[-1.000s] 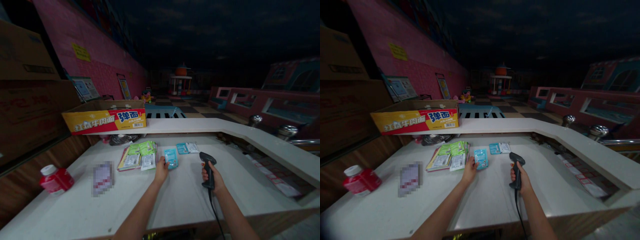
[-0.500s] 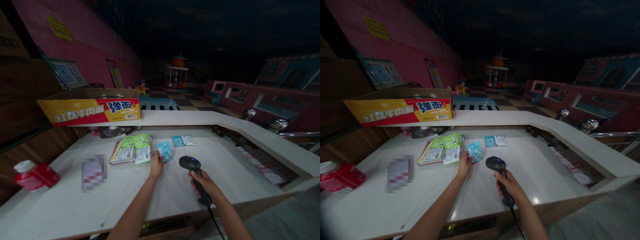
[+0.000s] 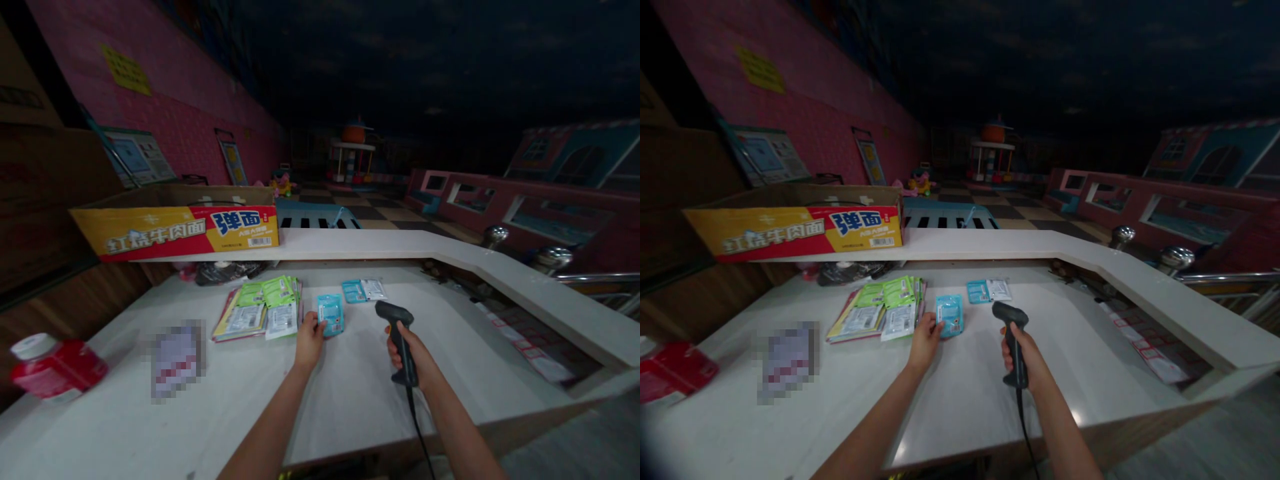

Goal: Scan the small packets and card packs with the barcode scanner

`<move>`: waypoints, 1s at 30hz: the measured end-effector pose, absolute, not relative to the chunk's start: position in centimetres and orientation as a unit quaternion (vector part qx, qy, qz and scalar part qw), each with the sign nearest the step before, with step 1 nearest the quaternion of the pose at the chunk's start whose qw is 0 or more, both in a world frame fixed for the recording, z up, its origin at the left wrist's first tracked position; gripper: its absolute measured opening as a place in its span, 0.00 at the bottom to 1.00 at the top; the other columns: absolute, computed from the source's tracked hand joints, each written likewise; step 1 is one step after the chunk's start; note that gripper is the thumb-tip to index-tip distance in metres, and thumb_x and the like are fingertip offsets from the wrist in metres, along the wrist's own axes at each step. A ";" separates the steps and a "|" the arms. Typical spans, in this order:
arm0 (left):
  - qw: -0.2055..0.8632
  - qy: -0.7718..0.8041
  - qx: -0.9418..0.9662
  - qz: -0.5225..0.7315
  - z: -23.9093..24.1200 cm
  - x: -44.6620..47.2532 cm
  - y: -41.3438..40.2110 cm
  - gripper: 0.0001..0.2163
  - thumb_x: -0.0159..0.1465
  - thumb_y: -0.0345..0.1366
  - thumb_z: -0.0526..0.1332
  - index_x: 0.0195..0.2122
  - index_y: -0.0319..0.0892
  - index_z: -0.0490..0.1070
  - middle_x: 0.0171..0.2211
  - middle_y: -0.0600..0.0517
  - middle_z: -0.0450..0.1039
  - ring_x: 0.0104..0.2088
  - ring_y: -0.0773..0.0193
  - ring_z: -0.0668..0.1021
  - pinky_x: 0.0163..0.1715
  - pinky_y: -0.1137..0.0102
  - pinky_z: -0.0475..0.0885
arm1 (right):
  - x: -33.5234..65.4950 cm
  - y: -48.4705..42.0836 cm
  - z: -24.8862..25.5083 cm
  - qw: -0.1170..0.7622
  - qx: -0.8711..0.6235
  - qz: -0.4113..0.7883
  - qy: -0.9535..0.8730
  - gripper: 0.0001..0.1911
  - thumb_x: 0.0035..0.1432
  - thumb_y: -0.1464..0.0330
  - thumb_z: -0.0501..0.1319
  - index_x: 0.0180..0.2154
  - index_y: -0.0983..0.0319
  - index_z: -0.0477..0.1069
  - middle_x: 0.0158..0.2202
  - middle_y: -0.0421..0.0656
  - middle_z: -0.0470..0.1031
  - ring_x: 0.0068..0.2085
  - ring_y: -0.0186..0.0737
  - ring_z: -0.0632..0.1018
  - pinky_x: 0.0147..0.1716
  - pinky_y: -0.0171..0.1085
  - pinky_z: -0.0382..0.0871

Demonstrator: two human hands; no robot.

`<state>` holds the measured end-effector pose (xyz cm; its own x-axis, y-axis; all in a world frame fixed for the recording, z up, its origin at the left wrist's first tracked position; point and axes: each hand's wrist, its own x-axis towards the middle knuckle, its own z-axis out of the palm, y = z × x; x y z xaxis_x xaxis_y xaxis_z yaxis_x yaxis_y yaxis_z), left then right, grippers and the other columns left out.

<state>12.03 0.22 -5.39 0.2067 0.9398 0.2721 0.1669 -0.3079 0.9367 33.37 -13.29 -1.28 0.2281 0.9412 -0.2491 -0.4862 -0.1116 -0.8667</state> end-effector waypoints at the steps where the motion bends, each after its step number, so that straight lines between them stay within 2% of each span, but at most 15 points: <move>1: 0.421 0.417 0.657 0.467 -5.5 12.0 0.2 0.07 0.59 0.41 0.56 0.32 0.44 0.62 0.25 0.55 0.70 0.27 0.62 0.76 0.28 0.68 0.72 | 34.1 -12.5 -1.6 0.639 -0.446 0.584 -0.226 0.26 0.47 0.47 0.67 0.34 0.61 0.67 0.17 0.33 0.63 0.15 0.26 0.62 0.12 0.26 0.53; 4: 0.456 0.413 0.634 0.468 -5.8 11.9 0.5 0.12 0.57 0.48 0.59 0.30 0.45 0.62 0.22 0.56 0.69 0.25 0.62 0.76 0.25 0.68 0.72 | 36.1 -10.8 -2.8 0.683 -0.362 0.600 -0.203 0.24 0.47 0.49 0.69 0.33 0.61 0.68 0.18 0.32 0.61 0.15 0.25 0.60 0.12 0.25 0.52; 8: 0.534 0.413 0.547 0.495 -5.8 12.6 1.4 0.19 0.50 0.52 0.65 0.30 0.44 0.63 0.26 0.54 0.72 0.28 0.61 0.78 0.24 0.66 0.75 | 37.5 -9.7 -5.0 0.707 -0.291 0.621 -0.172 0.24 0.45 0.51 0.70 0.32 0.62 0.67 0.18 0.31 0.58 0.16 0.24 0.59 0.12 0.23 0.51; 12: 0.588 0.399 0.486 0.508 -5.0 15.2 3.0 0.20 0.46 0.48 0.69 0.33 0.42 0.66 0.30 0.52 0.75 0.32 0.60 0.79 0.31 0.63 0.77 | 38.1 -9.3 -6.1 0.706 -0.263 0.637 -0.161 0.23 0.46 0.52 0.70 0.32 0.61 0.67 0.19 0.31 0.57 0.16 0.24 0.59 0.12 0.23 0.52; 16: 0.612 0.393 0.466 0.503 -4.2 19.4 5.3 0.15 0.48 0.38 0.69 0.34 0.41 0.68 0.29 0.52 0.76 0.33 0.60 0.81 0.35 0.62 0.78 | 38.6 -9.0 -6.3 0.712 -0.245 0.639 -0.154 0.21 0.47 0.53 0.70 0.30 0.61 0.66 0.19 0.32 0.56 0.17 0.25 0.59 0.12 0.23 0.54; 19: 0.577 0.455 0.478 0.481 -4.1 22.3 7.2 0.09 0.51 0.30 0.66 0.32 0.40 0.68 0.26 0.54 0.75 0.31 0.61 0.81 0.32 0.64 0.79 | 38.7 -8.8 -6.4 0.717 -0.233 0.641 -0.145 0.21 0.48 0.53 0.69 0.31 0.61 0.66 0.20 0.32 0.56 0.17 0.25 0.60 0.12 0.23 0.54; 22: 0.533 0.511 0.496 0.458 -4.4 24.0 8.9 0.06 0.52 0.27 0.64 0.30 0.39 0.68 0.24 0.54 0.73 0.29 0.62 0.81 0.29 0.67 0.77 | 38.8 -8.7 -6.5 0.713 -0.226 0.649 -0.140 0.21 0.48 0.53 0.70 0.31 0.61 0.66 0.19 0.32 0.56 0.17 0.25 0.60 0.13 0.22 0.54; 26: 0.497 0.545 0.523 0.427 -5.0 24.3 9.7 0.04 0.53 0.28 0.64 0.28 0.40 0.69 0.23 0.54 0.72 0.26 0.62 0.79 0.27 0.69 0.74 | 38.8 -8.8 -6.4 0.712 -0.220 0.654 -0.130 0.20 0.49 0.54 0.69 0.33 0.61 0.67 0.20 0.32 0.57 0.18 0.24 0.60 0.13 0.22 0.55; 30: 0.336 0.588 0.649 0.346 -4.4 23.7 9.0 0.03 0.56 0.33 0.65 0.28 0.40 0.72 0.28 0.50 0.76 0.33 0.58 0.80 0.34 0.68 0.72 | 38.7 -9.0 -5.9 0.712 -0.217 0.659 -0.104 0.20 0.48 0.55 0.71 0.32 0.62 0.67 0.20 0.32 0.57 0.17 0.23 0.59 0.13 0.21 0.54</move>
<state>23.66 9.01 -4.44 0.0694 0.9961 0.0539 0.5303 -0.0826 0.8438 38.71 -8.97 -5.92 0.1087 0.9844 -0.1383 -0.8939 0.0360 -0.4468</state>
